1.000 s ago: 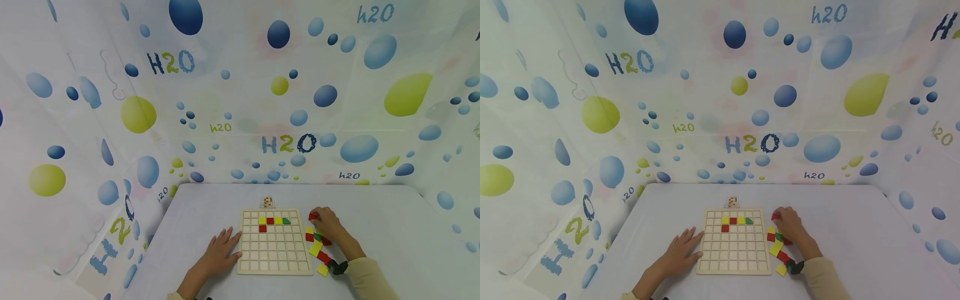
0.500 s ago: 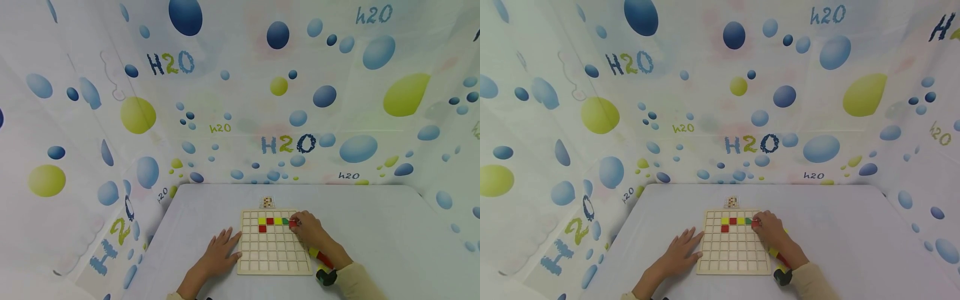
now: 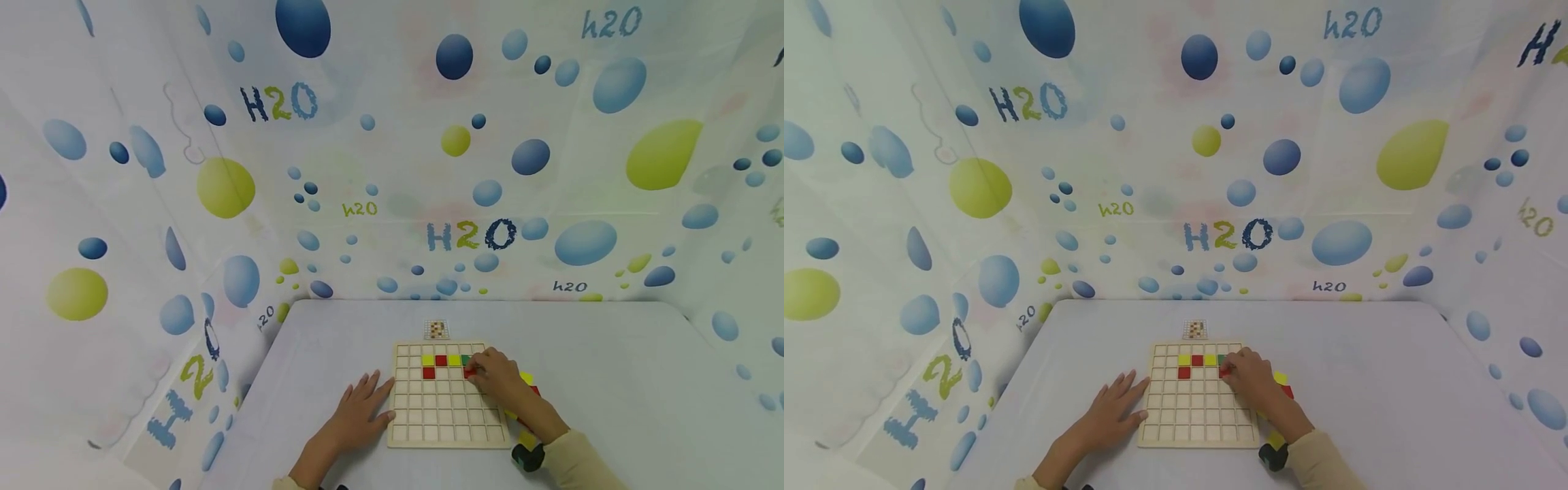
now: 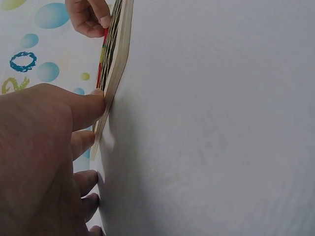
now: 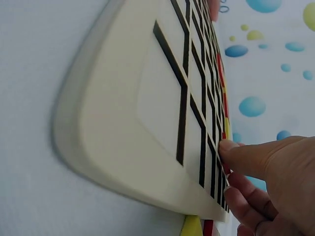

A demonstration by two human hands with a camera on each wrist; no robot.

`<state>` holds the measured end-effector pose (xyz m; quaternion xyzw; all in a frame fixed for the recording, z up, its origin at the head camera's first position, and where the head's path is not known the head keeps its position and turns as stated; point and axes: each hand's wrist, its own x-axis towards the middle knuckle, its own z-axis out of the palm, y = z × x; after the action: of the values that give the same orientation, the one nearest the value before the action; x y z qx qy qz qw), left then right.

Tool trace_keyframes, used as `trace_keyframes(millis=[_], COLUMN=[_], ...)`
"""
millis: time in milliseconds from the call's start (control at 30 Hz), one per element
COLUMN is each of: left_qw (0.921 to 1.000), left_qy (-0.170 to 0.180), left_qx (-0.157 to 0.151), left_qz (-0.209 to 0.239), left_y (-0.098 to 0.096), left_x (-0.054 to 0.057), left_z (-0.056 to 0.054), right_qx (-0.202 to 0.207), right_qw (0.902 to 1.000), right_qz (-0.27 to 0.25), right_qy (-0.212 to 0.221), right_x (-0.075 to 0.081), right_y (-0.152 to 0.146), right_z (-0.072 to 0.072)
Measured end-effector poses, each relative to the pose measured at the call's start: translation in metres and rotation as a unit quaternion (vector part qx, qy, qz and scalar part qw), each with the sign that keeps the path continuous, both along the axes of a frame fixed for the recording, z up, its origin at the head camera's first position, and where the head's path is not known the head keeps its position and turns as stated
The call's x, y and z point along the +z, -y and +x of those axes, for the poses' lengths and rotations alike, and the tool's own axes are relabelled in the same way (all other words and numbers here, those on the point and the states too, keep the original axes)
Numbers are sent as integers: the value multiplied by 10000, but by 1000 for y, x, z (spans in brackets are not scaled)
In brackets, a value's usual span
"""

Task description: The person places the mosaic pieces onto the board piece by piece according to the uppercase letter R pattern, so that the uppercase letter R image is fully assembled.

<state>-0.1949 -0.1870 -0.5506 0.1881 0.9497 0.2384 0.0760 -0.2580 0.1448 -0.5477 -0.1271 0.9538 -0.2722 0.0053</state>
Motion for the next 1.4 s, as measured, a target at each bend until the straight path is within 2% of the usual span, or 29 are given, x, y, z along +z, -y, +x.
trace_keyframes(millis=[133,367,533,733,867,1033,1200,1400], left_qw=[10000,10000,10000,9999,9999,9999,10000,10000], left_qy=[-18,-10,47,103,111,71,50,1], left_qx=[1,-4,-61,-21,-4,-6,-32,-10], left_qz=[-27,8,4,-60,-59,-76,-38,-73], left_y=[-1,-1,-2,-2,0,0,-1,-1], left_x=[2,4,4,4,1,2,4,4], left_z=[0,2,0,-1,-2,-1,1,2], right_qx=[0,13,-325,-726,-778,-740,-540,-343], right_qw=[9999,10000,9991,9928,9906,9923,9948,9975], right_qz=[109,15,-140,216,75,13,219,350], right_qy=[-118,-55,217,933,1122,997,834,517], right_x=[-1,3,8,14,12,5,-1,3], right_y=[1,-10,-42,-89,-108,-106,-87,-65], right_z=[0,3,4,-1,-3,-6,-7,-8])
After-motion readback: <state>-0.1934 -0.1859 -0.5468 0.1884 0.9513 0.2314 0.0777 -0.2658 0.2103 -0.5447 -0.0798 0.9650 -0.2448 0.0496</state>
